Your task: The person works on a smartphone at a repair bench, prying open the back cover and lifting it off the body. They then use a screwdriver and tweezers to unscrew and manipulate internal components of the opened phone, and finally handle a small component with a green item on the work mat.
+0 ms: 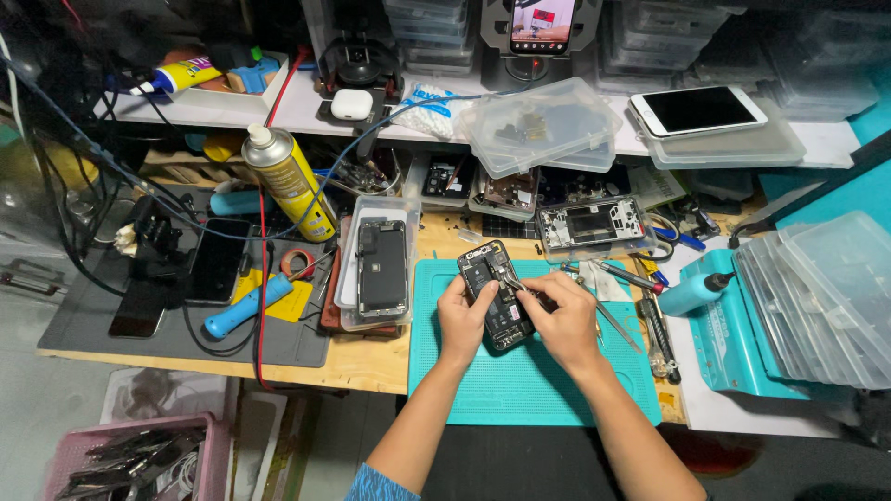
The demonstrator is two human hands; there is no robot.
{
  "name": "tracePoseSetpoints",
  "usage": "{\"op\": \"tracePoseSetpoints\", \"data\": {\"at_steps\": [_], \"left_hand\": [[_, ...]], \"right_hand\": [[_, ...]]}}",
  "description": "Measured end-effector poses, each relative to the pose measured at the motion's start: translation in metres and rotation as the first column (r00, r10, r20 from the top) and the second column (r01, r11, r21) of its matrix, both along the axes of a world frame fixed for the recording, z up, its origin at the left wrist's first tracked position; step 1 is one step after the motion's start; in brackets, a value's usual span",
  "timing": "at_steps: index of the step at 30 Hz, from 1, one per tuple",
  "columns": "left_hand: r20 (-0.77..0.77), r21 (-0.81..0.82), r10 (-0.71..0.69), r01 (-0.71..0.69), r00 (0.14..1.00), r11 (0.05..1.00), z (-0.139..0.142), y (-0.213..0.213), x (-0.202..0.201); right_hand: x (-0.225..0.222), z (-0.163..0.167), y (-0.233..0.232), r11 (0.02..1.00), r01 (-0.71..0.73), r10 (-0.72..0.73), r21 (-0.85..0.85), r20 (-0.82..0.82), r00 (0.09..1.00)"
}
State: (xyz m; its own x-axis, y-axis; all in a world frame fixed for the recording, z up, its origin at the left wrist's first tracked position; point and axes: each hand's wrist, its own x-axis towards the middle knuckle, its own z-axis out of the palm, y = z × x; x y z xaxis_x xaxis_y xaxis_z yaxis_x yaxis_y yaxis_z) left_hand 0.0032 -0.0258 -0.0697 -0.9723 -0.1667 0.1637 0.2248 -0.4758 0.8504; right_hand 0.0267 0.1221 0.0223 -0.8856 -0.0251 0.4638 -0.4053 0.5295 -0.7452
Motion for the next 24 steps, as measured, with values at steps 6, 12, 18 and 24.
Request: {"op": "tracePoseSetpoints", "data": {"at_steps": [6,12,18,24], "left_hand": [[-0.003,0.011,0.000,0.000,1.000,1.000,0.0021,0.0003,0.0008],[0.003,0.007,0.002,-0.002,1.000,1.000,0.0022,0.0006,0.0000],[-0.003,0.010,0.001,-0.001,1.000,1.000,0.0008,0.0003,-0.0004],[-0.012,0.031,-0.009,0.009,1.000,0.999,0.0005,0.0016,0.0001]], "right_hand": [[0.0011,-0.0004,-0.0022,1.000,0.016,-0.016,0.014,-0.011,1.000],[0.0006,-0.0029,-0.0018,1.000,0.017,-0.017,0.009,-0.006,1.000],[0.0015,-0.0057,-0.0041,0.999,0.036,-0.036,0.008,0.024,0.999],[0.0042,-0.0065,-0.0097,0.995,0.083,-0.081,0.062,-0.033,0.996]]}}
